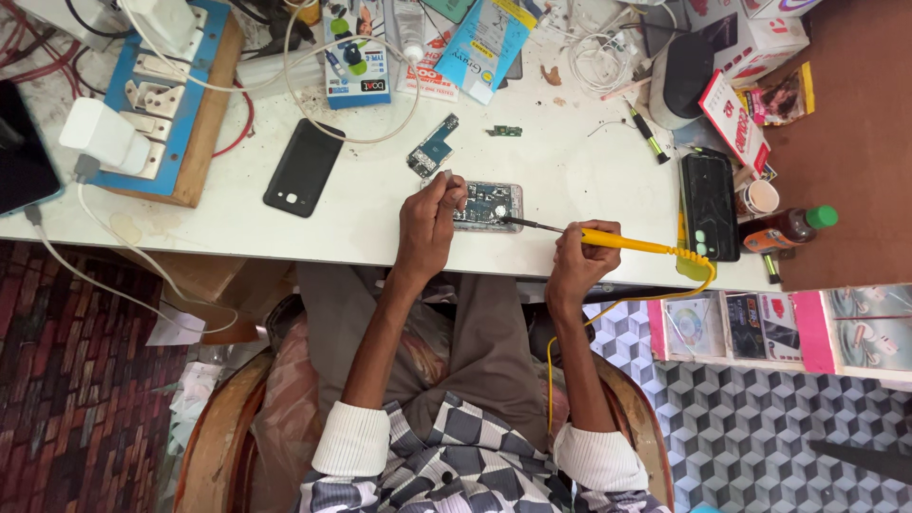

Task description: The person uses a soldering iron to apply heat to various points on a small circuit board held in their left hand. They repeatedly touch the tip to different components while maintaining a steady grip on the board.

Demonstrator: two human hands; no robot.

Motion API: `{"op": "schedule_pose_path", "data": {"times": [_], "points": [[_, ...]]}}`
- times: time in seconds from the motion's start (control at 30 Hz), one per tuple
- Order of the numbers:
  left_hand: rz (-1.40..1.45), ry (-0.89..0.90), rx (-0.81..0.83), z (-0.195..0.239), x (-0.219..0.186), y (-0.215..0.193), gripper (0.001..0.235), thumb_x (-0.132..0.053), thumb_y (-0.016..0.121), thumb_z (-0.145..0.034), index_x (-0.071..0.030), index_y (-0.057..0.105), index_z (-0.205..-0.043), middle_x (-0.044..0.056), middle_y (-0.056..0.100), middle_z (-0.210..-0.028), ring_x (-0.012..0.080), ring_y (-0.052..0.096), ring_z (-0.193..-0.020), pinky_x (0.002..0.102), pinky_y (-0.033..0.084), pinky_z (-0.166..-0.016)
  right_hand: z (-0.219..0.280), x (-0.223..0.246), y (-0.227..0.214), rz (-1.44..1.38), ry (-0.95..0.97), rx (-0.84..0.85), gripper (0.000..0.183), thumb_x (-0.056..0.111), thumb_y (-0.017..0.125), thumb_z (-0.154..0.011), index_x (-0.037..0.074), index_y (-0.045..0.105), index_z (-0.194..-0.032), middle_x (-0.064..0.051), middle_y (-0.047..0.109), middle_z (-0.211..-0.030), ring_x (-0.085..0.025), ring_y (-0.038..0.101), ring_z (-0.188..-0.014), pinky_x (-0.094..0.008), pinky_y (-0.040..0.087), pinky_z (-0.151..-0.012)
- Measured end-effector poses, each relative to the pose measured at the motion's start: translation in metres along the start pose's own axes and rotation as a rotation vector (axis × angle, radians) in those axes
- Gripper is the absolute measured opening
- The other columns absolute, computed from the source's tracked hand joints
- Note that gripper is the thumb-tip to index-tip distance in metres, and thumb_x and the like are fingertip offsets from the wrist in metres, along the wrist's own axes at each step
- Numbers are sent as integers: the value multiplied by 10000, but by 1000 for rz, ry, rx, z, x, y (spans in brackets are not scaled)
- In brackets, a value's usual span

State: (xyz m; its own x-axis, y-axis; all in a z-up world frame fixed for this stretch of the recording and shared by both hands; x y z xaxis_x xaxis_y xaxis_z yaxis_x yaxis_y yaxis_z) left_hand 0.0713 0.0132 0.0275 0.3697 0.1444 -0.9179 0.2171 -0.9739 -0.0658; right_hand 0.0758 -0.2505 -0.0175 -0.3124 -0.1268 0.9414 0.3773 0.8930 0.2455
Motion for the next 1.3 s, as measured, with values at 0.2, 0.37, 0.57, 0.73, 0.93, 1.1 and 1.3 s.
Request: {"op": "schedule_pose_path", "data": {"times": [0.2, 0.37, 0.57, 0.73, 0.93, 1.1, 1.3], "points": [[-17, 13, 10, 1, 0, 2, 401, -323, 448, -1141, 10, 590, -969, 58, 553, -750, 142, 522, -671, 317, 453, -630, 0, 6, 1, 20, -42, -2, 141, -59, 603, -970, 42, 506, -978, -38, 572, -701, -57, 492, -535, -208, 394, -459], [1, -11, 8, 0, 2, 1, 406, -337, 446, -1130, 12, 591, -980, 54, 562, -747, 138, 525, -662, 315, 446, -610, -1, 6, 2, 41, -24, -11, 138, -49, 605, -979, 48, 507, -980, -30, 563, -693, -53, 491, -540, -208, 396, -464], [-9, 14, 10, 0, 2, 2, 430, -363, 443, -1137, 9, 588, -978, 57, 555, -747, 142, 525, -676, 315, 453, -633, -1, 7, 3, 17, -31, -15, 143, -39, 614, -988, 52, 505, -981, -29, 553, -688, -54, 472, -538, -208, 372, -468], [-17, 6, 14, 2, 6, 2, 443, -376, 433, -1138, 8, 584, -976, 58, 556, -753, 141, 529, -684, 314, 458, -642, 0, 4, 1, -9, -55, 2, 154, -54, 604, -977, 54, 495, -975, -26, 545, -695, -54, 471, -554, -207, 364, -494], [-16, 4, 21, 1, 7, 5, 431, -359, 435, -1135, 10, 596, -981, 58, 567, -762, 140, 534, -693, 310, 463, -642, -1, 0, -2, -21, -67, 17, 159, -72, 600, -984, 46, 495, -965, -3, 508, -717, -41, 436, -586, -208, 363, -541], [-3, 26, 1, 2, 5, 3, 408, -328, 430, -1145, 19, 589, -1001, 53, 583, -756, 124, 547, -681, 302, 461, -628, -2, -4, -4, 28, -21, 14, 156, -56, 613, -982, 52, 502, -965, 4, 519, -688, -39, 461, -564, -200, 356, -512], [-17, 13, 7, 1, 3, 3, 412, -316, 424, -1152, 20, 583, -976, 62, 574, -754, 131, 517, -660, 305, 438, -617, -2, -5, -1, 20, -11, 37, 158, -56, 615, -984, 52, 502, -975, 2, 529, -682, -39, 468, -553, -200, 344, -493]]}}
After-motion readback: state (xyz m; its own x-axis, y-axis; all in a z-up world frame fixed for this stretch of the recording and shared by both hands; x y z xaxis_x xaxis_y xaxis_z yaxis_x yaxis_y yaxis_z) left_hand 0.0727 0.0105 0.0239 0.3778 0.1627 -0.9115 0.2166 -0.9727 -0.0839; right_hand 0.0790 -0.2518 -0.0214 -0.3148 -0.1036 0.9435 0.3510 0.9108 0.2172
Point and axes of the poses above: each hand's wrist, its own z-axis away from the middle knuckle, its own y-axis out of the palm, x = y × z, the point moved 8 cm from there along -z, towards the middle knuckle
